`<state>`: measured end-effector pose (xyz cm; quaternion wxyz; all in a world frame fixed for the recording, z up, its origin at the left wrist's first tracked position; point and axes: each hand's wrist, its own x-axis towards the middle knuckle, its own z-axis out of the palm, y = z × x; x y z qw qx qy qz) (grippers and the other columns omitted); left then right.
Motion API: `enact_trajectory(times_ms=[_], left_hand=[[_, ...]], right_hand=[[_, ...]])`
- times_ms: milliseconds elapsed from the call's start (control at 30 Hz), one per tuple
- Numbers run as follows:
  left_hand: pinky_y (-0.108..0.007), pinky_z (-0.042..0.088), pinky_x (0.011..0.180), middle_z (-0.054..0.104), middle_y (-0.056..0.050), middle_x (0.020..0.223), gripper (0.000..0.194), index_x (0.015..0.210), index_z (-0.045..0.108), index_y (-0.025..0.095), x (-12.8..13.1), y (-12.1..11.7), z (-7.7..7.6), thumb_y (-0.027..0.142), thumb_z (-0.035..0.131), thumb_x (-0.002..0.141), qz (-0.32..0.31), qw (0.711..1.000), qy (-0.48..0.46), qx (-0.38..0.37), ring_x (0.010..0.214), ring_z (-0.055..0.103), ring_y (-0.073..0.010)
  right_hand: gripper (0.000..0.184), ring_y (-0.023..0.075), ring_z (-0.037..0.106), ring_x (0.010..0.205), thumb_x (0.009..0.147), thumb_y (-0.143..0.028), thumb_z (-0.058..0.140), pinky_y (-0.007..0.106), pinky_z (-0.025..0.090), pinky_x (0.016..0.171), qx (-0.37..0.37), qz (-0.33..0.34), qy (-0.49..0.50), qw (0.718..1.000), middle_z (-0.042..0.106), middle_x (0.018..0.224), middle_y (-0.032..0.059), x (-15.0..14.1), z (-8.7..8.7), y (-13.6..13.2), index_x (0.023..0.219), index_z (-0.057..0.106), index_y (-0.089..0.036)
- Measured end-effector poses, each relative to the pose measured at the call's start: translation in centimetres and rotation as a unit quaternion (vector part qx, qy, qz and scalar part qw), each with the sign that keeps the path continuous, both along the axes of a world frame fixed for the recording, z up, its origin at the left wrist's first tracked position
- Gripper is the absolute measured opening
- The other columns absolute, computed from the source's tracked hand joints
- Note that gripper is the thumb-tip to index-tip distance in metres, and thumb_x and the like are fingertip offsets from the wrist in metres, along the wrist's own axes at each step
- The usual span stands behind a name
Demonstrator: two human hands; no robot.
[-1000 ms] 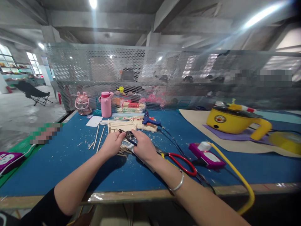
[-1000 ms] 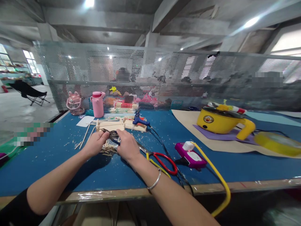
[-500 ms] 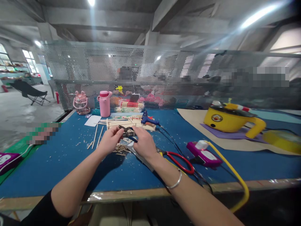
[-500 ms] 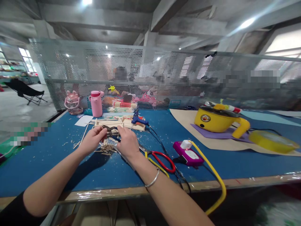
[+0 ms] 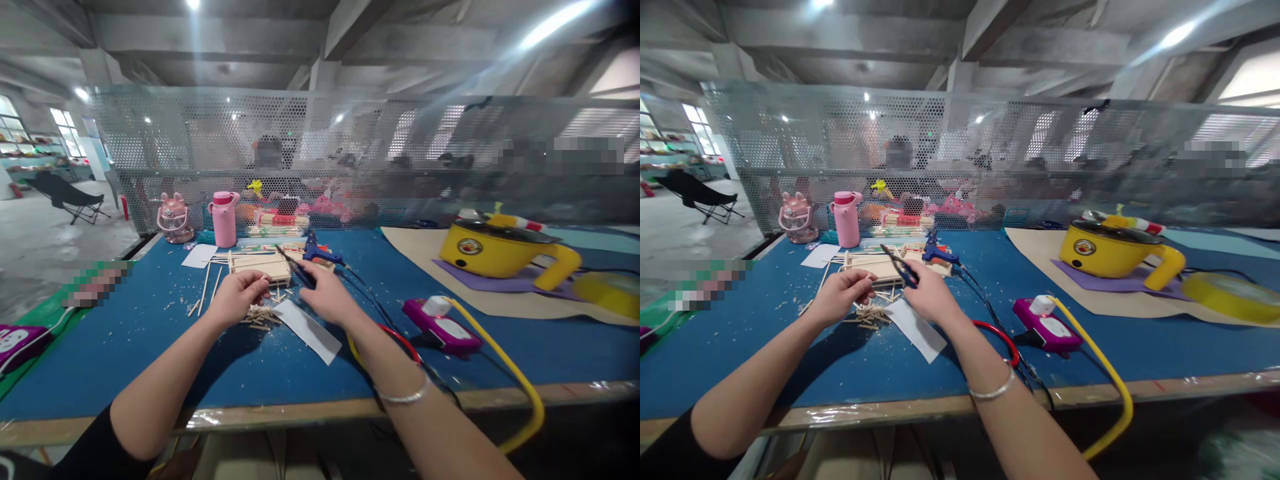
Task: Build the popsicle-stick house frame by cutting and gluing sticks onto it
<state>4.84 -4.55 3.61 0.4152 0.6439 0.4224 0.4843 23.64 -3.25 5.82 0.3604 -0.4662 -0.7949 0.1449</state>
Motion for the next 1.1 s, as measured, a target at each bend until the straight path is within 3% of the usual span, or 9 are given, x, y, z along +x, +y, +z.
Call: enact_trajectory(times_ms=[133,233,300,400,467,567,667,867,1100], left_hand=[[-0.019,0.037,0.044,0.057,0.003,0.056,0.041,0.103,0.054,0.014,0.3,-0.2,0.1,0.043,0.055,0.074,-0.011,0.999,-0.038,-0.026,0.041,0.045,-0.0062],[-0.018,0.035,0.041,0.056,0.003,0.054,0.037,0.098,0.053,0.014,0.5,-0.2,0.1,0.042,0.055,0.074,-0.012,0.998,-0.047,-0.040,0.039,0.044,-0.0057],[-0.018,0.031,0.039,0.054,0.005,0.054,0.037,0.101,0.052,0.014,0.7,-0.2,0.0,0.042,0.053,0.076,-0.017,0.997,-0.056,-0.045,0.037,0.039,-0.0045],[-0.018,0.030,0.040,0.051,0.007,0.057,0.043,0.113,0.045,0.016,0.9,-0.3,-0.1,0.037,0.053,0.077,-0.026,0.995,-0.090,-0.044,0.039,0.037,-0.0040],[-0.019,0.035,0.047,0.054,0.006,0.061,0.043,0.114,0.042,0.016,1.1,-0.3,-0.1,0.034,0.055,0.077,-0.030,0.991,-0.120,-0.040,0.046,0.044,-0.0051],[-0.022,0.041,0.060,0.063,0.000,0.069,0.032,0.097,0.046,0.015,1.2,-0.2,-0.1,0.035,0.059,0.075,-0.020,0.987,-0.153,-0.040,0.061,0.056,-0.0086],[-0.023,0.043,0.063,0.066,-0.003,0.072,0.030,0.078,0.049,0.015,1.0,0.2,-0.1,0.041,0.063,0.069,0.008,0.986,-0.163,-0.045,0.067,0.060,-0.0112],[-0.023,0.043,0.058,0.065,-0.002,0.067,0.039,0.072,0.060,0.013,0.5,0.7,-0.5,0.050,0.065,0.063,0.042,0.990,-0.134,-0.015,0.059,0.057,-0.0105],[-0.024,0.045,0.055,0.064,-0.001,0.061,0.034,0.073,0.059,0.013,0.9,0.0,-0.3,0.045,0.065,0.063,0.066,0.990,-0.124,-0.005,0.052,0.056,-0.0098]], right_hand=[[0.047,0.0230,0.060,0.066,0.067,-0.029,0.060,0.033,0.045,0.058,-0.043,-0.159,-0.148,0.975,0.066,0.078,0.0078,4.3,0.6,-0.3,0.112,0.054,-0.020],[0.036,0.0232,0.060,0.062,0.067,-0.038,0.062,0.031,0.041,0.052,-0.049,-0.232,-0.252,0.938,0.065,0.074,0.0111,7.2,-0.6,-0.2,0.096,0.060,-0.018],[0.029,0.0235,0.061,0.062,0.072,-0.038,0.058,0.031,0.040,0.051,-0.037,-0.246,-0.277,0.928,0.065,0.075,0.0137,8.2,-1.7,0.0,0.091,0.060,-0.017],[0.027,0.0242,0.062,0.071,0.070,-0.024,0.057,0.032,0.045,0.058,-0.019,-0.187,-0.216,0.958,0.066,0.085,0.0130,7.9,-2.4,0.1,0.096,0.060,-0.018],[0.042,0.0237,0.062,0.085,0.066,-0.014,0.053,0.035,0.048,0.071,-0.006,-0.094,-0.133,0.987,0.065,0.100,0.0095,6.5,-2.0,-0.3,0.107,0.056,-0.021],[0.059,0.0230,0.052,0.110,0.062,-0.006,0.046,0.038,0.042,0.091,-0.019,0.031,-0.081,0.996,0.055,0.122,0.0079,3.6,-0.7,-0.8,0.119,0.049,-0.021],[0.069,0.0229,0.045,0.117,0.058,-0.003,0.044,0.042,0.037,0.097,-0.016,0.096,-0.096,0.991,0.049,0.127,0.0102,0.8,0.3,-0.7,0.125,0.044,-0.020],[0.074,0.0244,0.038,0.120,0.059,-0.004,0.044,0.047,0.027,0.101,0.036,0.113,-0.099,0.988,0.045,0.127,0.0107,-1.0,-0.6,0.5,0.131,0.036,-0.021],[0.075,0.0242,0.041,0.114,0.058,-0.006,0.043,0.045,0.030,0.099,0.052,0.092,-0.116,0.988,0.047,0.119,0.0118,-0.1,-1.6,-0.1,0.132,0.035,-0.017]])
